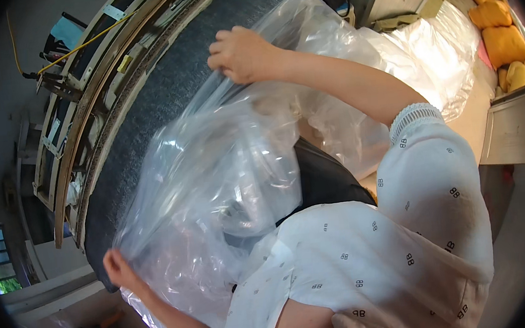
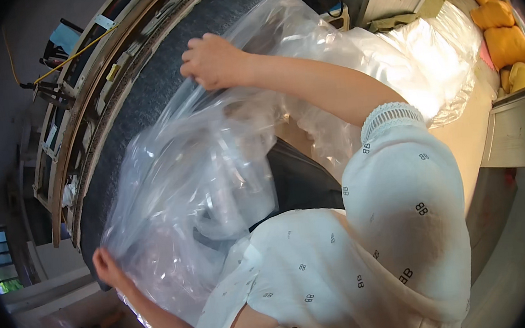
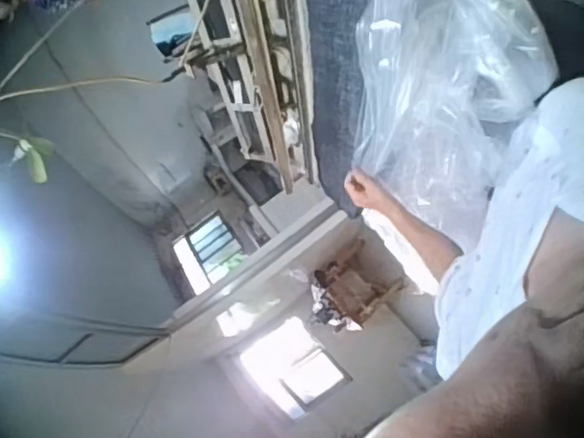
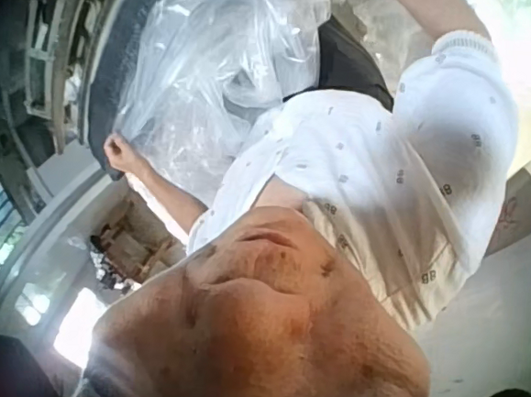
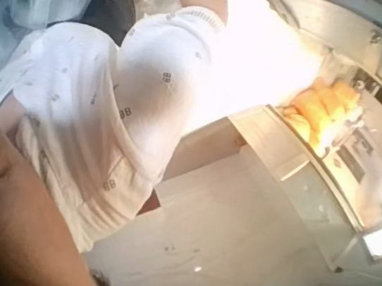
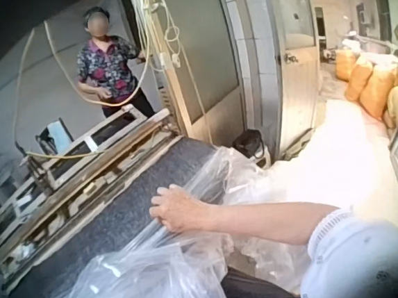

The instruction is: Wrapping large frames and glass panels in protective plastic film.

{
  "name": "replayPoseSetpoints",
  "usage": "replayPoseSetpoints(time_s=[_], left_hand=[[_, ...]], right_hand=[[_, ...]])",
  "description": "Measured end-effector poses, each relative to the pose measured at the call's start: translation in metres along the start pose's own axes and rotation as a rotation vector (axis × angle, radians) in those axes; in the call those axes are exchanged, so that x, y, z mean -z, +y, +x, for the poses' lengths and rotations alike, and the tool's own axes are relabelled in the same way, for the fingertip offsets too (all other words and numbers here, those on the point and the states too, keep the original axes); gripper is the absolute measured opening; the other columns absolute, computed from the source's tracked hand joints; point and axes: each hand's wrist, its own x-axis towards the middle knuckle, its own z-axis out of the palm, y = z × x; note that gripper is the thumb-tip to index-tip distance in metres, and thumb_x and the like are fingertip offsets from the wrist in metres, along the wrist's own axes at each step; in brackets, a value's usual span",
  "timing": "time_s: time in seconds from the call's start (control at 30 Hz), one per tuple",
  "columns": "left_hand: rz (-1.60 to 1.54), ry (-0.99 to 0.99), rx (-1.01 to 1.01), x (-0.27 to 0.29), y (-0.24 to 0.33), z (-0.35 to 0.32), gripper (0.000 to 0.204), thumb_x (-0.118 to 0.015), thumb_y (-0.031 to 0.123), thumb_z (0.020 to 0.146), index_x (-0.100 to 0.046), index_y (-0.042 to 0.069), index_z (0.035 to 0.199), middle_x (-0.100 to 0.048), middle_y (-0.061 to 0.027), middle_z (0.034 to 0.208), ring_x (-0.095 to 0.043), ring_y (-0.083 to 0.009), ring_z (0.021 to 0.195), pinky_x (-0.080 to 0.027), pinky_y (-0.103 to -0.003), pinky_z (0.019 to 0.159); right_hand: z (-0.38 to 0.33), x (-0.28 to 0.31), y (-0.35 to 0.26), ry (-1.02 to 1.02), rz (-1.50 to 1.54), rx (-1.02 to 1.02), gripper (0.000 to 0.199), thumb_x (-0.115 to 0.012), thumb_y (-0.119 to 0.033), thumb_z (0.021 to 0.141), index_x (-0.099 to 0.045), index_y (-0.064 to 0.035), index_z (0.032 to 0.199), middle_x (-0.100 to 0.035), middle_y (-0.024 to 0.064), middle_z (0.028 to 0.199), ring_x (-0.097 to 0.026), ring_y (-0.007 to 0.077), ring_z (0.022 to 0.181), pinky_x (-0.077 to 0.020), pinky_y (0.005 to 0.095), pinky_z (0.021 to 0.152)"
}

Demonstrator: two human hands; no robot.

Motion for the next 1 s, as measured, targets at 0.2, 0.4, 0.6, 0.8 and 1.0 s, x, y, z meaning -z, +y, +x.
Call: replayPoseSetpoints(time_s=[0.2,0.4,0.6,0.8,1.0], left_hand=[[0.61,0.406,0.387,0.289,-0.181,-0.044,0.026,-0.053,0.023,0.085,-0.062,0.003,0.098,-0.063,-0.0114,0.096,-0.058,-0.0228,0.086,-0.045,-0.031,0.079],[0.787,0.423,0.47,0.3,-0.195,0.0,0.028,-0.052,0.029,0.085,-0.063,0.006,0.098,-0.063,-0.0102,0.098,-0.059,-0.0249,0.087,-0.045,-0.031,0.079],[0.447,0.081,-0.037,0.092,-0.16,0.081,0.034,-0.054,0.034,0.086,-0.06,0.002,0.098,-0.061,-0.0108,0.092,-0.056,-0.0216,0.084,-0.043,-0.03,0.077],[0.011,-0.105,-0.135,-0.071,-0.073,0.121,0.028,-0.055,0.028,0.087,-0.058,0.0,0.091,-0.059,-0.0075,0.08,-0.051,-0.0147,0.072,-0.041,-0.026,0.07],[0.206,0.03,0.006,-0.05,-0.116,0.158,0.037,-0.053,0.036,0.083,-0.061,0.002,0.095,-0.062,-0.0112,0.091,-0.058,-0.0233,0.082,-0.043,-0.032,0.074]], right_hand=[[-0.014,0.071,-0.076,-0.751,0.517,0.052,0.017,-0.052,-0.022,0.067,-0.061,-0.0089,0.071,-0.06,0.0093,0.063,-0.057,0.0278,0.062,-0.0426,0.0406,0.058],[-0.145,0.045,-0.028,-1.505,-0.074,0.008,0.019,-0.056,-0.024,0.064,-0.067,-0.0107,0.073,-0.064,0.0092,0.073,-0.06,0.0262,0.072,-0.0458,0.0362,0.064],[-0.369,0.168,0.185,-1.43,-0.868,-0.626,0.022,-0.069,-0.024,0.058,-0.069,-0.0119,0.077,-0.065,0.0088,0.087,-0.061,0.0236,0.085,-0.046,0.044,0.074],[-0.451,0.353,0.23,-1.323,-1.063,-1.143,0.022,-0.063,-0.02,0.068,-0.067,-0.0106,0.088,-0.064,0.0115,0.095,-0.06,0.0269,0.092,-0.0448,0.0444,0.078],[-0.303,0.373,0.281,-0.522,-0.906,-1.358,0.036,-0.058,-0.031,0.071,-0.063,-0.0083,0.098,-0.062,0.0155,0.099,-0.058,0.0325,0.094,-0.046,0.04,0.077]])
